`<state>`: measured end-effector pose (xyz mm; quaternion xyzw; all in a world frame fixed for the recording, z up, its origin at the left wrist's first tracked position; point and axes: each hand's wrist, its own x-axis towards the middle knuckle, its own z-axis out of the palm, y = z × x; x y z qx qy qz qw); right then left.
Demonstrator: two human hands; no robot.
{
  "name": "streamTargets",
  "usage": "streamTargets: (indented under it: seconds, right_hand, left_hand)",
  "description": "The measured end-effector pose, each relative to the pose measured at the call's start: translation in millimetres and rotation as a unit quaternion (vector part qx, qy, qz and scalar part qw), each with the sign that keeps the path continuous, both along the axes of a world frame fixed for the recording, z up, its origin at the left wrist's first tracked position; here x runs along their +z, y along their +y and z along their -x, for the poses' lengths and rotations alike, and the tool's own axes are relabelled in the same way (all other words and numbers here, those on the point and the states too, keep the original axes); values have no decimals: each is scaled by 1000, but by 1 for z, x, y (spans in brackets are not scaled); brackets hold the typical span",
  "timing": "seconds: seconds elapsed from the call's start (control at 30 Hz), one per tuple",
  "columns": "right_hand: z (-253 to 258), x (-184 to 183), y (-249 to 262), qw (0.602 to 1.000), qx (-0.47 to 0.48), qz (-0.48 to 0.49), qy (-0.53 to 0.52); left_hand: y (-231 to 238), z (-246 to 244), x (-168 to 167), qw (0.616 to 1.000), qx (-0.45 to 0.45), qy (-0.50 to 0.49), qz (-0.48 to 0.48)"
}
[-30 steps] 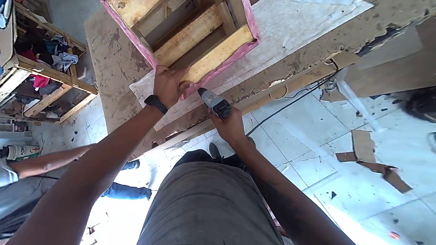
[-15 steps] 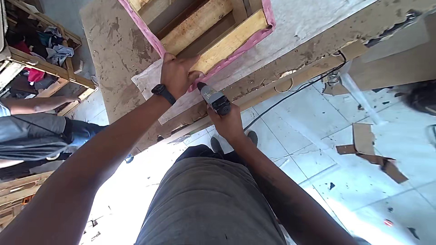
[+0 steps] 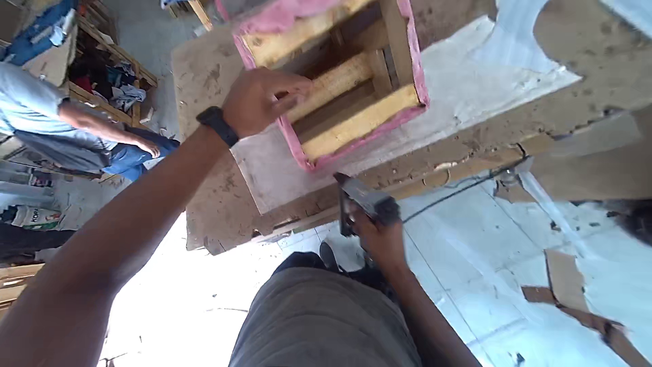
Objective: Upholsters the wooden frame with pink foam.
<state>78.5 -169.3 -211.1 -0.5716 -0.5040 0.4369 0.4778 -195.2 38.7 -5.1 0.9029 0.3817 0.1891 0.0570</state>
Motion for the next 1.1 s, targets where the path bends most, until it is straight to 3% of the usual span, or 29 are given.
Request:
streamTargets:
  seconds: [0.03,0.1,0.17,0.3,0.4,0.47,0.57,0.73,1.0,1.1]
  right_hand:
    - [-14,-1,-1,999,-11,13,28]
    - [-42,0,2,997,-45,10,59]
    - [-68,3,10,995,-77,0,69]
    - [-114,24,27,991,-125,-3,49]
    - [-147,35,37,990,-135,-1,24]
    - [-167,36,44,989,-143,0,23]
    - [-198,36,57,985,-169,11,31]
    - [-259,40,106,975,-215,5,57]
    - [-338,21,185,963,-251,15,96]
    - [-356,4,194,959,-256,39,114]
  left_hand:
    - [6,20,18,999,-1,-7,-33]
    - [19,51,28,996,-20,68,-57]
    - [24,52,10,978,-78,186,-47]
    - [34,10,-32,923,-170,344,5]
    - [53,0,-44,903,-228,363,39]
    - [55,-12,-32,907,-227,350,52]
    - [59,-61,4,934,-168,311,53]
    - [87,-171,66,986,45,142,70]
    - [201,-311,68,959,194,78,190]
    - [244,-348,60,948,220,138,185]
